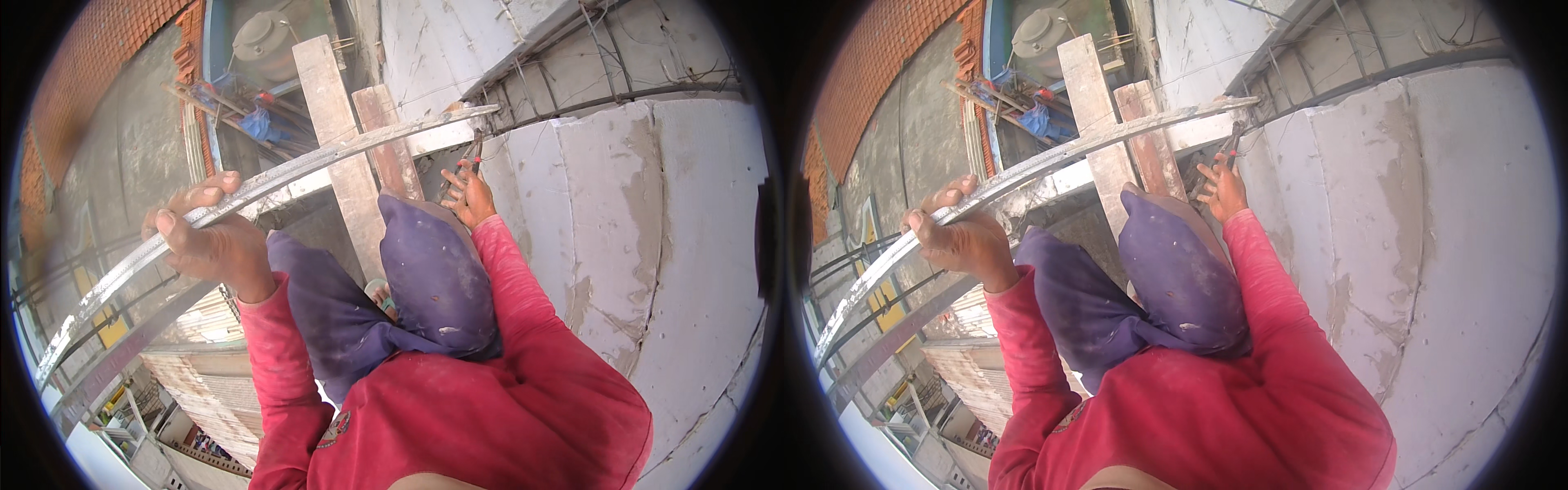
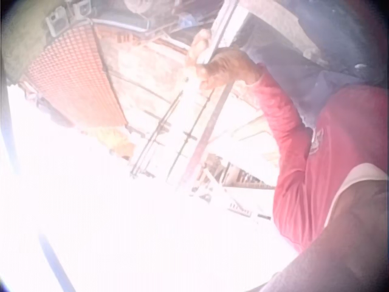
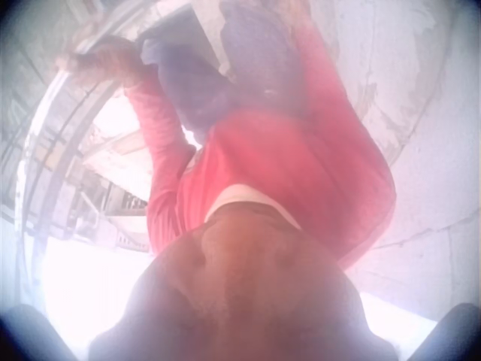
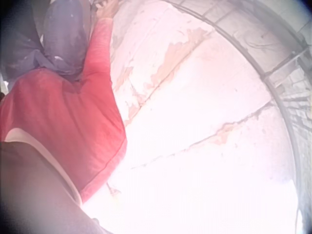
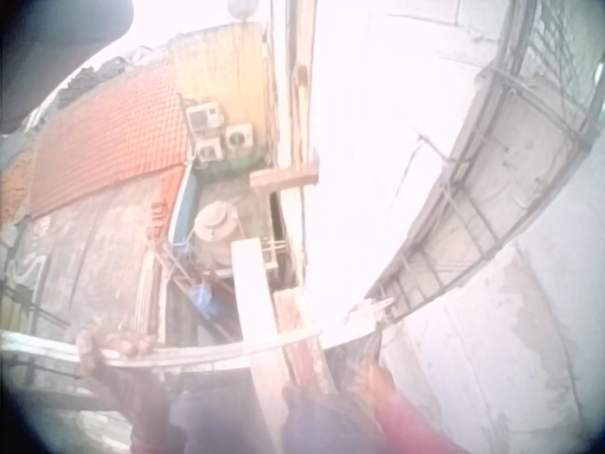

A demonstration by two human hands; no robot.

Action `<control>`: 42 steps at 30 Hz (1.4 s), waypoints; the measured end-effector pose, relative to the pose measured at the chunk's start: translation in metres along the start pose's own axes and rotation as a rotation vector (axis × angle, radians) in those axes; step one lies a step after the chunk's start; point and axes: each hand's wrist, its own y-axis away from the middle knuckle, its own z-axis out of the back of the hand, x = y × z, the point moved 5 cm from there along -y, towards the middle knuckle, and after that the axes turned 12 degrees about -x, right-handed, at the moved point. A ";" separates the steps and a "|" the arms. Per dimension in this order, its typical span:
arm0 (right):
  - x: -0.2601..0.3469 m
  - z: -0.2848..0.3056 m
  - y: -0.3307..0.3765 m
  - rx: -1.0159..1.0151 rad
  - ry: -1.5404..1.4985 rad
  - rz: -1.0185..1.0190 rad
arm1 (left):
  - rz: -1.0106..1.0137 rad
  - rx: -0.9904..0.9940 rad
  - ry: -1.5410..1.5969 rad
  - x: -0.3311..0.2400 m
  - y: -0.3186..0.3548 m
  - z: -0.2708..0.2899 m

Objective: The person is assembling a metal frame on a rooftop. They position metal bars, secure them with wire, and use a brick as a weight to hold the structure in place.

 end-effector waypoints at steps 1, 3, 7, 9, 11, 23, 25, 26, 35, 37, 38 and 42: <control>0.001 0.000 0.004 0.002 0.014 -0.010 | -0.006 -0.008 -0.010 0.000 0.000 0.000; 0.009 0.000 0.000 -0.018 0.015 0.023 | -0.016 -0.021 -0.031 0.000 0.000 -0.001; 0.028 0.001 -0.014 -0.063 -0.042 0.046 | 0.001 0.052 0.024 0.002 -0.001 0.002; 0.037 0.002 -0.022 -0.100 -0.018 0.054 | 0.028 0.127 0.074 0.005 -0.003 0.006; 0.045 0.005 -0.029 -0.116 0.044 0.044 | 0.022 0.135 0.066 0.005 -0.004 0.006; 0.072 0.029 -0.048 -0.225 0.533 0.386 | -0.012 0.005 0.001 0.008 -0.007 0.005; 0.073 0.033 -0.057 -0.267 0.621 0.478 | -0.019 0.002 -0.004 0.009 -0.006 0.005; 0.071 0.039 -0.061 -0.285 0.592 0.438 | -0.029 0.013 -0.008 0.009 -0.007 0.005; 0.076 0.017 -0.028 -0.099 0.071 0.212 | -0.071 0.034 -0.026 0.007 -0.005 0.003; 0.072 0.017 -0.029 0.005 -0.098 0.144 | -0.062 0.036 -0.005 0.007 -0.004 0.005; 0.071 0.019 -0.030 -0.008 -0.088 0.153 | -0.047 0.037 0.017 0.007 -0.002 0.004; 0.079 0.014 -0.019 -0.079 0.071 0.247 | -0.014 0.022 0.069 0.008 0.001 0.002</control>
